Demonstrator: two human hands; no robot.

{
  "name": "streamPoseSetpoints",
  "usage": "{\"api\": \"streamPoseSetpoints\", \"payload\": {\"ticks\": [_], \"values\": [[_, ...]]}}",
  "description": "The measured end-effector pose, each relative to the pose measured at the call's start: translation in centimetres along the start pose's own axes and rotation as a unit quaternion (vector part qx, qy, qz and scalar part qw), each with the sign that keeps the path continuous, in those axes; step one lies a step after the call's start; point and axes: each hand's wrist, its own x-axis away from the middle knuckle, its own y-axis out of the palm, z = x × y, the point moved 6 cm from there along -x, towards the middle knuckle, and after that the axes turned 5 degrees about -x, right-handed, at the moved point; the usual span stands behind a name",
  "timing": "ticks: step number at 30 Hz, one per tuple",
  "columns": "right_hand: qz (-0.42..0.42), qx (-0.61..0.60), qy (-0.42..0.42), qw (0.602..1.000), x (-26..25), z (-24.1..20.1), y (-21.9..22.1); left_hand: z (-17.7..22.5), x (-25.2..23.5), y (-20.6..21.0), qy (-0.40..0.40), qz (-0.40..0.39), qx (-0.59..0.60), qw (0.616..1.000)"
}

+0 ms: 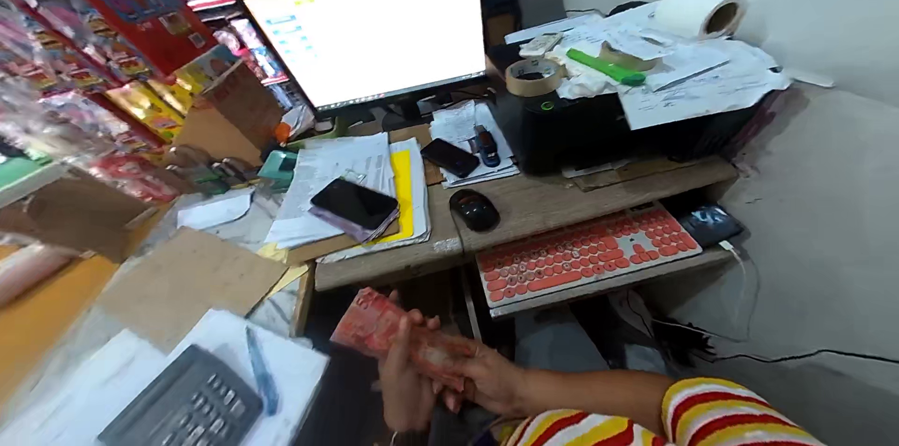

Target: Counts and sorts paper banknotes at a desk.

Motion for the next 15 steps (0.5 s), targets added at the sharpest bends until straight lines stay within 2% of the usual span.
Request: {"api": "streamPoseSetpoints", "payload": {"ticks": [2,4,6,8,11,15], "values": [[0.02,0.038,0.01,0.999,0.1,0.4,-0.9,-0.1,0.0,-0.4,-0.008,0.018,-0.035,0.999],[0.034,0.127,0.006,0.991,0.4,0.1,-1.4,0.0,-0.1,-0.7,-0.025,0.039,-0.098,0.994],[0.057,0.273,-0.042,0.959,0.8,-1.1,-1.8,-0.1,-0.1,-1.0,-0.081,0.04,-0.16,0.983],[0.08,0.37,-0.102,0.92,0.5,-2.5,-2.2,-0.7,0.1,-1.5,-0.159,0.021,-0.185,0.97],[0.119,0.409,-0.098,0.899,-0.4,-4.0,-2.2,-1.9,0.9,-1.7,-0.221,0.026,-0.175,0.959],[0.186,0.387,-0.032,0.903,-1.8,-4.0,-2.7,-2.5,1.4,-2.3,-0.184,0.031,-0.236,0.954]]}}
